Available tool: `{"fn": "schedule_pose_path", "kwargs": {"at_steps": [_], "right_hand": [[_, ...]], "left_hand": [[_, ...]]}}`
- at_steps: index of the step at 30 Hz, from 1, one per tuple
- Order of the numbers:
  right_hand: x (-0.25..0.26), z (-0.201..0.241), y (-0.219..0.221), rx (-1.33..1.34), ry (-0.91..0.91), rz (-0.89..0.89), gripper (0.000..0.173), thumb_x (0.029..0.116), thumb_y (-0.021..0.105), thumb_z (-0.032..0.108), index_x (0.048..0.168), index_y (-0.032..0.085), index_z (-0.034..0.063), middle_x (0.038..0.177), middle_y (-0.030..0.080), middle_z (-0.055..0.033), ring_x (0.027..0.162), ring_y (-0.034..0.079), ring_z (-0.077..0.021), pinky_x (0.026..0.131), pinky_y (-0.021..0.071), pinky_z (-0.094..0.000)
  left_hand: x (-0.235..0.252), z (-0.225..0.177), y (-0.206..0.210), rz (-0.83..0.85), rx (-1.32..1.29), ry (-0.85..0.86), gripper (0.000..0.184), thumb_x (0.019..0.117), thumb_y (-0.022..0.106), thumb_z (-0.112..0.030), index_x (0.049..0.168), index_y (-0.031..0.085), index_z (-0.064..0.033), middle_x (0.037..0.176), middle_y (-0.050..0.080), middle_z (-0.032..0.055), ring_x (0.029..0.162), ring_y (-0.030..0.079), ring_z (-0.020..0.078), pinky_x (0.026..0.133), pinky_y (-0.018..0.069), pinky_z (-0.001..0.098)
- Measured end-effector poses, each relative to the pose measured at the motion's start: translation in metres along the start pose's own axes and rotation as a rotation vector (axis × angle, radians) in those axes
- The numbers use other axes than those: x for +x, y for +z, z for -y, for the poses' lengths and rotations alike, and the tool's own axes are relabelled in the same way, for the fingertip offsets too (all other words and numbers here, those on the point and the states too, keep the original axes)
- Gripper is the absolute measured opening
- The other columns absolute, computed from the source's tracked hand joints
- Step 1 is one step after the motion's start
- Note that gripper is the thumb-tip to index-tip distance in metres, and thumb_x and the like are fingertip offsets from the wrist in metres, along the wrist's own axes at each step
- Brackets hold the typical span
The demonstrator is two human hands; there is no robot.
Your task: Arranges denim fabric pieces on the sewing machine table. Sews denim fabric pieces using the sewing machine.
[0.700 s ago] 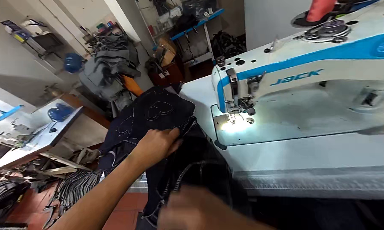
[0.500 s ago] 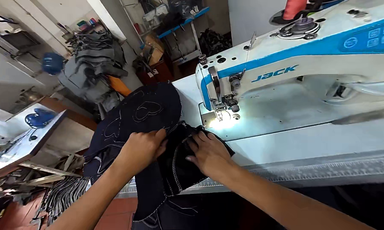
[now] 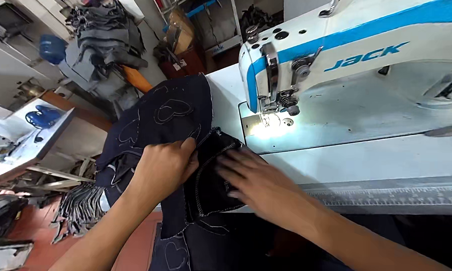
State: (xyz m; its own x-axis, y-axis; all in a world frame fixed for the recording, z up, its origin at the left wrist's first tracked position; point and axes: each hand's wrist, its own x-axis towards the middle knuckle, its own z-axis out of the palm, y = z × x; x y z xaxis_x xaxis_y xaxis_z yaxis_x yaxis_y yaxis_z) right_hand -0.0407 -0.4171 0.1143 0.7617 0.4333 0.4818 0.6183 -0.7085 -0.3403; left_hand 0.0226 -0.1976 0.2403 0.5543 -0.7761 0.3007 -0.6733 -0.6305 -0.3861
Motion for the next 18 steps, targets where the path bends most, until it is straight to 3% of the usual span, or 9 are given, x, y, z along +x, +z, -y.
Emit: {"fn": "schedule_pose_path", "kwargs": {"at_steps": [1,3,6,7,9,11,13,15,18], "right_hand": [[-0.018,-0.013,-0.003,-0.074,0.054,-0.004,0.046,0.0980,0.062,0.045,0.133,0.067,0.0153,0.147,0.059,-0.0054,0.142,0.050,-0.0303,0.115,0.0399,-0.0611],[-0.041,-0.035,-0.005,-0.162,0.145,0.049,0.062,0.0993,0.046,0.064,0.137,0.066,0.0185,0.154,0.054,-0.0009,0.147,0.042,-0.0350,0.114,0.0318,-0.0702],[-0.051,-0.044,-0.009,-0.196,0.129,0.057,0.068,0.0971,0.035,0.073,0.128,0.071,0.0241,0.150,0.057,0.0032,0.147,0.042,-0.0339,0.114,0.0319,-0.0691],[-0.052,-0.044,-0.010,-0.195,0.121,0.055,0.069,0.0971,0.033,0.074,0.133,0.068,0.0269,0.151,0.056,0.0046,0.148,0.041,-0.0325,0.114,0.0319,-0.0679],[-0.056,-0.044,-0.009,-0.200,0.125,0.013,0.067,0.0979,0.032,0.074,0.138,0.065,0.0313,0.153,0.054,0.0033,0.147,0.043,-0.0310,0.114,0.0344,-0.0653],[-0.060,-0.039,-0.009,-0.220,0.156,-0.161,0.058,0.0975,0.042,0.071,0.126,0.072,0.0310,0.132,0.064,-0.0071,0.121,0.060,-0.0315,0.100,0.0459,-0.0586],[-0.068,-0.037,-0.009,-0.259,0.177,-0.329,0.050,0.0975,0.051,0.066,0.114,0.077,0.0276,0.099,0.065,-0.0106,0.086,0.061,-0.0289,0.080,0.0469,-0.0506],[-0.076,-0.035,-0.006,-0.272,0.196,-0.357,0.048,0.0986,0.050,0.065,0.112,0.078,0.0281,0.085,0.061,-0.0063,0.076,0.056,-0.0239,0.076,0.0427,-0.0444],[-0.082,-0.034,-0.005,-0.264,0.194,-0.333,0.051,0.0977,0.051,0.067,0.109,0.079,0.0262,0.086,0.062,-0.0054,0.079,0.058,-0.0236,0.079,0.0434,-0.0449]], "left_hand": [[-0.006,-0.009,0.008,-0.012,-0.038,-0.001,0.026,0.0913,0.056,-0.028,0.071,0.057,-0.0119,0.053,0.047,0.0001,0.044,0.053,0.0191,0.038,0.0392,0.0359],[-0.018,-0.038,0.038,0.019,-0.157,0.036,0.025,0.0933,0.056,-0.026,0.075,0.063,-0.0103,0.057,0.055,0.0024,0.051,0.061,0.0209,0.044,0.0485,0.0393],[-0.015,-0.063,0.072,0.044,-0.280,0.139,0.026,0.0931,0.053,-0.025,0.076,0.065,-0.0097,0.061,0.059,0.0043,0.055,0.064,0.0215,0.047,0.0509,0.0403],[-0.006,-0.060,0.068,-0.015,-0.294,0.111,0.026,0.0928,0.056,-0.026,0.075,0.067,-0.0102,0.065,0.062,0.0045,0.061,0.067,0.0214,0.051,0.0535,0.0408],[0.007,-0.054,0.062,-0.159,-0.364,0.045,0.025,0.0921,0.059,-0.025,0.074,0.067,-0.0094,0.093,0.071,0.0072,0.093,0.070,0.0232,0.078,0.0589,0.0423],[0.005,-0.065,0.083,-0.171,-0.563,0.093,0.020,0.0923,0.061,-0.018,0.077,0.066,-0.0063,0.122,0.070,0.0111,0.127,0.062,0.0264,0.106,0.0534,0.0455],[-0.001,-0.076,0.106,-0.094,-0.725,0.150,0.016,0.0985,0.058,-0.017,0.089,0.064,-0.0051,0.134,0.067,0.0107,0.138,0.055,0.0242,0.117,0.0460,0.0462],[-0.003,-0.071,0.109,-0.093,-0.813,0.156,0.017,0.0995,0.064,-0.020,0.101,0.071,-0.0039,0.128,0.070,0.0098,0.134,0.059,0.0226,0.115,0.0480,0.0429],[-0.004,-0.068,0.096,-0.276,-0.665,0.124,0.017,0.0977,0.065,-0.014,0.103,0.077,-0.0033,0.113,0.076,0.0091,0.119,0.069,0.0212,0.105,0.0560,0.0382]]}}
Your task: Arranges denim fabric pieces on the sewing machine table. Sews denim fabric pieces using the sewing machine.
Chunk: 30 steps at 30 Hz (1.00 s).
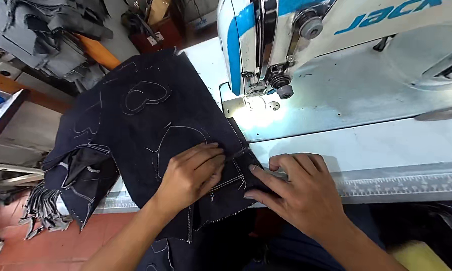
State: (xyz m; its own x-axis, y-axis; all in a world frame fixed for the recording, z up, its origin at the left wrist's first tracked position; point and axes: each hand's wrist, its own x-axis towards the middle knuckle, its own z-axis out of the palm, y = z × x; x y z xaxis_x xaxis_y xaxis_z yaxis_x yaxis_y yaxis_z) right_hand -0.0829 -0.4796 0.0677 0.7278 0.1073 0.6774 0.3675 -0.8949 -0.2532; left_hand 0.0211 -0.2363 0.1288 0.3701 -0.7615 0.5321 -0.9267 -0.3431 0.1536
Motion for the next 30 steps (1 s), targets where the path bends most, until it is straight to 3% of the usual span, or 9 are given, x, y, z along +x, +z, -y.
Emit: {"fn": "schedule_pose_path", "kwargs": {"at_steps": [3,7,10,12,15,19,24,27,30], "right_hand": [[0.002,0.000,0.000,0.035,0.004,0.017,0.050,0.0978,0.051,0.066,0.107,0.078,0.0252,0.092,0.065,-0.0051,0.084,0.060,-0.0238,0.082,0.0441,-0.0459],[0.018,-0.006,-0.006,0.152,0.047,0.126,0.039,0.0993,0.054,0.057,0.095,0.080,0.0280,0.089,0.066,0.0025,0.080,0.060,-0.0172,0.074,0.0455,-0.0404],[0.050,-0.019,-0.002,0.200,-0.047,0.275,0.051,0.0866,0.059,0.069,0.103,0.079,0.0251,0.090,0.064,0.0000,0.080,0.061,-0.0203,0.067,0.0484,-0.0407],[0.075,-0.025,0.007,0.225,-0.151,0.380,0.062,0.0791,0.062,0.075,0.110,0.078,0.0244,0.088,0.062,0.0004,0.079,0.060,-0.0187,0.065,0.0485,-0.0368],[0.110,-0.025,0.010,0.267,-0.174,0.622,0.065,0.0699,0.076,0.072,0.104,0.075,0.0163,0.082,0.065,-0.0015,0.075,0.065,-0.0209,0.063,0.0516,-0.0436],[0.141,-0.009,-0.005,0.105,-0.061,1.004,0.088,0.0583,0.088,0.070,0.127,0.067,0.0195,0.094,0.065,-0.0029,0.083,0.065,-0.0227,0.068,0.0514,-0.0470],[0.129,-0.008,-0.002,-0.036,-0.065,1.008,0.113,0.0390,0.082,0.086,0.128,0.064,0.0188,0.116,0.054,-0.0092,0.105,0.055,-0.0280,0.080,0.0449,-0.0474],[0.128,-0.016,-0.003,-0.032,-0.099,1.032,0.122,0.0352,0.085,0.084,0.133,0.061,0.0163,0.121,0.051,-0.0103,0.109,0.052,-0.0292,0.085,0.0437,-0.0479],[0.134,-0.017,-0.005,-0.058,-0.131,1.109,0.128,0.0359,0.088,0.080,0.140,0.056,0.0131,0.124,0.049,-0.0107,0.113,0.051,-0.0295,0.088,0.0440,-0.0478]], "left_hand": [[0.006,-0.013,0.001,-0.229,0.113,-0.050,0.012,0.0935,0.069,-0.008,0.097,0.075,0.0005,0.108,0.076,0.0139,0.113,0.072,0.0235,0.099,0.0600,0.0386],[-0.011,-0.017,0.026,-0.121,-0.053,-0.193,0.014,0.0975,0.064,-0.012,0.097,0.074,-0.0018,0.111,0.076,0.0097,0.112,0.071,0.0159,0.095,0.0603,0.0296],[-0.019,-0.013,0.020,-0.225,-0.281,-0.367,0.013,0.1017,0.058,-0.020,0.096,0.062,-0.0090,0.104,0.069,0.0022,0.098,0.068,0.0072,0.080,0.0597,0.0238],[-0.030,-0.015,0.015,-0.245,-0.385,-0.385,0.017,0.1057,0.052,-0.027,0.098,0.057,-0.0127,0.102,0.063,-0.0011,0.097,0.064,0.0044,0.080,0.0559,0.0212],[-0.039,-0.024,0.006,-0.163,-0.389,-0.328,0.016,0.1071,0.051,-0.027,0.102,0.056,-0.0124,0.107,0.063,0.0011,0.108,0.062,0.0065,0.092,0.0542,0.0233],[-0.033,-0.030,-0.010,0.026,-0.018,-0.071,0.015,0.1035,0.054,-0.018,0.096,0.062,-0.0069,0.108,0.071,0.0091,0.114,0.067,0.0199,0.098,0.0557,0.0339],[-0.015,-0.028,0.006,0.163,0.015,0.026,0.018,0.1020,0.055,-0.012,0.093,0.068,-0.0035,0.116,0.073,0.0113,0.125,0.065,0.0241,0.109,0.0523,0.0406],[-0.009,-0.028,0.007,0.164,-0.034,0.063,0.019,0.1015,0.056,-0.010,0.104,0.073,-0.0027,0.117,0.074,0.0126,0.123,0.066,0.0244,0.107,0.0540,0.0380],[-0.008,-0.029,0.009,0.119,-0.019,0.084,0.019,0.1001,0.058,-0.009,0.105,0.076,-0.0021,0.114,0.076,0.0131,0.120,0.069,0.0235,0.104,0.0556,0.0349]]}}
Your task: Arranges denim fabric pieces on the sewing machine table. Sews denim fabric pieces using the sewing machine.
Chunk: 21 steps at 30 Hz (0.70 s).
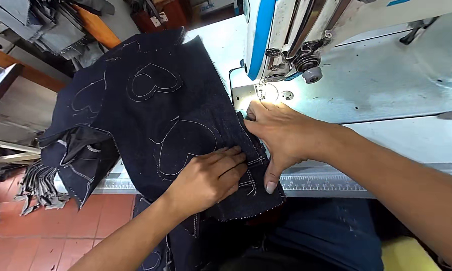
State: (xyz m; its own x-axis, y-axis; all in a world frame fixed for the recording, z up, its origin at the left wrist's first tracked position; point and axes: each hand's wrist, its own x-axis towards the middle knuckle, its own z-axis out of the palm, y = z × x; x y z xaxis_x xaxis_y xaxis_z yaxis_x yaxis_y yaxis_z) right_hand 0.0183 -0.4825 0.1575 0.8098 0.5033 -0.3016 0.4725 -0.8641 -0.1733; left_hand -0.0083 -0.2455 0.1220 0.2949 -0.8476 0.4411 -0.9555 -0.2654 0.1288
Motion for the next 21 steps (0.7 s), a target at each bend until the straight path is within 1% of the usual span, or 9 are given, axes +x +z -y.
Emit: {"fn": "schedule_pose_path", "kwargs": {"at_steps": [3,4,5,6,8,10,11,14,21], "right_hand": [[-0.004,0.000,0.002,0.031,-0.002,-0.058,0.124,0.0353,0.090,0.077,0.136,0.058,0.0127,0.123,0.050,-0.0112,0.112,0.052,-0.0304,0.088,0.0440,-0.0488],[-0.012,-0.001,0.009,0.076,-0.017,-0.187,0.120,0.0358,0.092,0.073,0.135,0.060,0.0135,0.118,0.054,-0.0118,0.107,0.055,-0.0313,0.084,0.0461,-0.0493],[-0.025,-0.003,0.018,0.134,-0.027,-0.348,0.116,0.0405,0.095,0.067,0.139,0.061,0.0146,0.112,0.058,-0.0118,0.099,0.058,-0.0320,0.078,0.0486,-0.0501],[-0.040,-0.003,0.027,0.183,-0.013,-0.512,0.105,0.0504,0.094,0.060,0.141,0.062,0.0164,0.107,0.062,-0.0105,0.093,0.061,-0.0315,0.074,0.0504,-0.0504],[-0.069,0.000,0.054,0.265,0.045,-0.830,0.062,0.0783,0.077,0.056,0.127,0.071,0.0191,0.098,0.066,-0.0041,0.086,0.063,-0.0235,0.071,0.0508,-0.0451],[-0.082,0.011,0.089,0.404,0.052,-1.008,0.035,0.0928,0.068,0.053,0.112,0.076,0.0249,0.093,0.064,0.0012,0.084,0.059,-0.0133,0.072,0.0490,-0.0333],[-0.083,0.016,0.105,0.408,0.031,-1.031,0.030,0.0965,0.065,0.052,0.113,0.075,0.0294,0.094,0.063,0.0019,0.087,0.059,-0.0120,0.075,0.0478,-0.0317],[-0.079,0.024,0.127,0.213,0.021,-1.036,0.027,0.1013,0.057,0.051,0.115,0.074,0.0348,0.096,0.066,-0.0016,0.091,0.060,-0.0196,0.083,0.0422,-0.0417],[-0.075,0.021,0.123,0.196,0.018,-1.013,0.028,0.0999,0.057,0.054,0.113,0.076,0.0375,0.105,0.066,-0.0003,0.095,0.059,-0.0191,0.081,0.0421,-0.0396]], "left_hand": [[0.002,0.001,0.009,-0.089,-0.063,-0.065,0.015,0.0964,0.064,-0.009,0.099,0.077,-0.0021,0.111,0.076,0.0117,0.117,0.070,0.0222,0.103,0.0563,0.0347],[0.001,0.002,0.014,-0.121,-0.131,-0.096,0.013,0.0948,0.066,-0.008,0.097,0.077,-0.0016,0.111,0.076,0.0112,0.119,0.069,0.0224,0.106,0.0554,0.0372],[0.000,0.005,0.017,-0.144,-0.205,-0.124,0.012,0.0933,0.068,-0.007,0.097,0.078,-0.0012,0.113,0.076,0.0107,0.121,0.068,0.0222,0.109,0.0540,0.0393],[0.000,0.007,0.018,-0.148,-0.260,-0.140,0.012,0.0927,0.069,-0.007,0.098,0.079,-0.0013,0.114,0.076,0.0099,0.123,0.067,0.0217,0.111,0.0525,0.0400],[-0.001,0.009,0.015,-0.121,-0.282,-0.141,0.014,0.0946,0.069,-0.008,0.102,0.079,-0.0017,0.117,0.076,0.0091,0.125,0.066,0.0211,0.114,0.0504,0.0401],[-0.001,0.005,0.012,-0.072,-0.176,-0.114,0.017,0.0982,0.065,-0.010,0.105,0.078,-0.0021,0.121,0.075,0.0095,0.127,0.065,0.0219,0.113,0.0503,0.0396],[0.000,0.002,0.009,-0.043,-0.091,-0.097,0.019,0.0994,0.063,-0.010,0.107,0.078,-0.0026,0.122,0.075,0.0096,0.126,0.065,0.0222,0.112,0.0511,0.0390],[0.008,0.000,0.008,-0.007,0.043,-0.058,0.021,0.1003,0.060,-0.011,0.108,0.078,-0.0028,0.121,0.075,0.0109,0.125,0.066,0.0232,0.109,0.0529,0.0372],[0.012,-0.002,0.010,0.022,0.120,-0.005,0.021,0.1015,0.058,-0.009,0.110,0.076,-0.0021,0.122,0.074,0.0117,0.125,0.066,0.0238,0.109,0.0526,0.0386]]}}
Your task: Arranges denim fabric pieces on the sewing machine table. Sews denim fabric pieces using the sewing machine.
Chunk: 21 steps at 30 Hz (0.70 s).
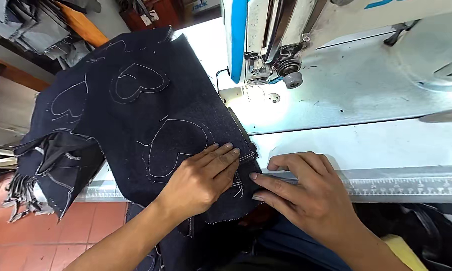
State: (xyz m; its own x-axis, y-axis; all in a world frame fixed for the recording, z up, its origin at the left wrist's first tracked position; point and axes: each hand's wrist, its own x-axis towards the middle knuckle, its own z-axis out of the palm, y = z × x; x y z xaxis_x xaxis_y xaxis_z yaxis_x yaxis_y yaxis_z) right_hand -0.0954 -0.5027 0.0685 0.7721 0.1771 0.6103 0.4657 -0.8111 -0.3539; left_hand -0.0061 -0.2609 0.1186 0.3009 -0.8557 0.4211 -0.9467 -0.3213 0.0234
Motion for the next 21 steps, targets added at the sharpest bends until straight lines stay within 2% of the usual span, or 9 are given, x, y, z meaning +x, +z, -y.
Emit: {"fn": "schedule_pose_path", "kwargs": {"at_steps": [3,4,6,8,11,12,15,17,21], "right_hand": [[0.000,0.000,0.002,-0.034,-0.015,0.009,0.028,0.1010,0.055,0.054,0.109,0.075,0.0356,0.131,0.067,0.0049,0.115,0.059,-0.0205,0.089,0.0427,-0.0417],[0.000,0.000,0.002,-0.038,-0.020,0.024,0.029,0.1016,0.054,0.053,0.108,0.075,0.0344,0.136,0.066,0.0086,0.121,0.058,-0.0195,0.091,0.0424,-0.0419],[0.002,0.002,0.001,-0.047,-0.019,0.058,0.030,0.1023,0.052,0.053,0.104,0.074,0.0326,0.137,0.065,0.0142,0.126,0.057,-0.0179,0.091,0.0427,-0.0424],[0.004,0.005,-0.002,-0.049,-0.009,0.095,0.032,0.1026,0.049,0.054,0.101,0.073,0.0317,0.135,0.066,0.0155,0.124,0.058,-0.0182,0.087,0.0429,-0.0425],[0.011,0.004,-0.005,-0.038,-0.010,0.161,0.035,0.1033,0.046,0.055,0.099,0.069,0.0296,0.136,0.065,0.0143,0.118,0.060,-0.0192,0.083,0.0435,-0.0424],[0.014,0.002,-0.007,-0.031,-0.013,0.181,0.035,0.1032,0.046,0.054,0.099,0.069,0.0280,0.136,0.065,0.0124,0.116,0.061,-0.0202,0.082,0.0446,-0.0421],[0.018,-0.009,-0.016,0.015,-0.007,0.217,0.036,0.1048,0.047,0.048,0.094,0.070,0.0228,0.129,0.069,0.0054,0.111,0.064,-0.0230,0.082,0.0526,-0.0410],[0.021,-0.022,-0.022,0.060,-0.004,0.239,0.037,0.1060,0.045,0.048,0.094,0.072,0.0243,0.128,0.069,0.0070,0.111,0.063,-0.0205,0.084,0.0508,-0.0392],[0.024,-0.023,-0.022,0.055,0.013,0.234,0.036,0.1040,0.049,0.049,0.095,0.076,0.0273,0.128,0.068,0.0083,0.111,0.062,-0.0181,0.085,0.0507,-0.0384]], "left_hand": [[0.001,-0.003,-0.002,0.029,0.046,0.030,0.022,0.1020,0.056,-0.007,0.112,0.075,-0.0006,0.123,0.073,0.0137,0.124,0.067,0.0255,0.108,0.0532,0.0391],[0.003,-0.004,-0.003,0.040,0.058,0.039,0.022,0.1019,0.056,-0.007,0.112,0.074,-0.0002,0.123,0.073,0.0140,0.123,0.067,0.0256,0.107,0.0535,0.0387],[0.004,-0.003,-0.004,0.061,0.031,0.028,0.024,0.1023,0.055,-0.008,0.112,0.075,-0.0014,0.123,0.074,0.0122,0.124,0.067,0.0237,0.107,0.0532,0.0369],[0.006,0.005,-0.003,0.072,-0.064,-0.081,0.028,0.1056,0.053,-0.021,0.113,0.076,-0.0061,0.128,0.072,0.0062,0.129,0.063,0.0194,0.111,0.0506,0.0375],[0.008,0.029,0.007,0.083,-0.065,-0.371,0.051,0.1034,0.050,-0.050,0.134,0.068,-0.0141,0.148,0.059,-0.0023,0.145,0.047,0.0200,0.120,0.0372,0.0530],[0.011,0.035,0.012,0.073,-0.067,-0.421,0.056,0.1007,0.051,-0.056,0.137,0.066,-0.0165,0.151,0.056,-0.0043,0.148,0.043,0.0215,0.121,0.0333,0.0580],[0.029,0.035,0.021,0.129,-0.061,-0.447,0.061,0.0985,0.049,-0.061,0.139,0.064,-0.0180,0.157,0.050,-0.0051,0.152,0.036,0.0248,0.119,0.0247,0.0686],[0.044,0.036,0.022,0.192,-0.049,-0.431,0.063,0.0966,0.047,-0.064,0.135,0.064,-0.0175,0.160,0.045,-0.0026,0.154,0.030,0.0295,0.116,0.0187,0.0757],[0.059,0.058,0.021,0.262,-0.130,-0.391,0.069,0.0913,0.052,-0.071,0.130,0.064,-0.0152,0.163,0.040,0.0016,0.157,0.023,0.0324,0.115,0.0118,0.0789]]}}
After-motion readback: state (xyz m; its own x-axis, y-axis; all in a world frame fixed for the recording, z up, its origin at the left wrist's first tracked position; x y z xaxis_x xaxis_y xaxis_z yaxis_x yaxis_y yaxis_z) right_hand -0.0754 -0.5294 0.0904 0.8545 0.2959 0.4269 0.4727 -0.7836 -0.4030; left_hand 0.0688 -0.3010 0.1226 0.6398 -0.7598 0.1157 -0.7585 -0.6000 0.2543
